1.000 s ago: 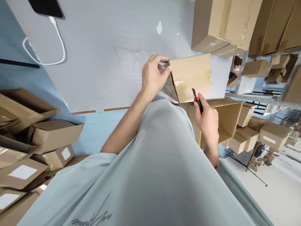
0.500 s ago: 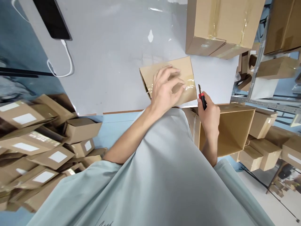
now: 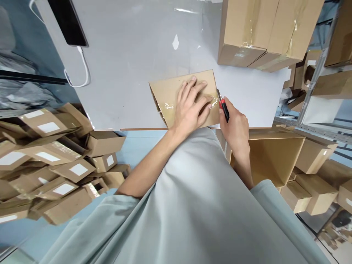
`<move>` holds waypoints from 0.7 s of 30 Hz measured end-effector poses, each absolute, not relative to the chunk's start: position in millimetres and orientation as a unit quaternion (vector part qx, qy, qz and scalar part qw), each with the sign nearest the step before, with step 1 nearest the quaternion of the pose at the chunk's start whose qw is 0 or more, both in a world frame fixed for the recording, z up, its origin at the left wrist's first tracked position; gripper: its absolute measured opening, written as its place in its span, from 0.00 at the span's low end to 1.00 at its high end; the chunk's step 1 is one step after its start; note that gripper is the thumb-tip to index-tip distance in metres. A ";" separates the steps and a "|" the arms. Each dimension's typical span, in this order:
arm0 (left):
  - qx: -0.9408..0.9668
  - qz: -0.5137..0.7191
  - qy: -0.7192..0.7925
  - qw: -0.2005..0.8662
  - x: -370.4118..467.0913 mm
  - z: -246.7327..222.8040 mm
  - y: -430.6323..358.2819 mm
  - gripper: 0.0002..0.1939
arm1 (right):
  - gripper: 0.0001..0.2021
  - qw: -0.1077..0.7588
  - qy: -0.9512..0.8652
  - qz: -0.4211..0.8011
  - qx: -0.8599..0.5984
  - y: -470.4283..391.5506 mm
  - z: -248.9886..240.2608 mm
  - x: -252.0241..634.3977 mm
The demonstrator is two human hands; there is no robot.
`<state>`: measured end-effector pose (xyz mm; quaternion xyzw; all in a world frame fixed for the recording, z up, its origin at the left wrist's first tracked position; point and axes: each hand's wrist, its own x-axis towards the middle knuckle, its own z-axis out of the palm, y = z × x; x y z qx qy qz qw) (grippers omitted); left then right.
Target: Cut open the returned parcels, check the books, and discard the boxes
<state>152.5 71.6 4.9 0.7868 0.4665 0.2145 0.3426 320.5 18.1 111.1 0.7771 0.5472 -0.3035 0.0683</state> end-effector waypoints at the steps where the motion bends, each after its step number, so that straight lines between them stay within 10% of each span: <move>1: 0.786 0.216 0.468 0.342 152.6 4.9 71.5 0.23 | 0.30 0.075 0.548 -0.305 0.775 19.3 111.1 320.4; 21: 0.788 0.242 0.439 0.357 151.6 1.1 63.7 0.23 | 0.24 0.250 0.478 -0.306 0.784 6.6 144.1 288.4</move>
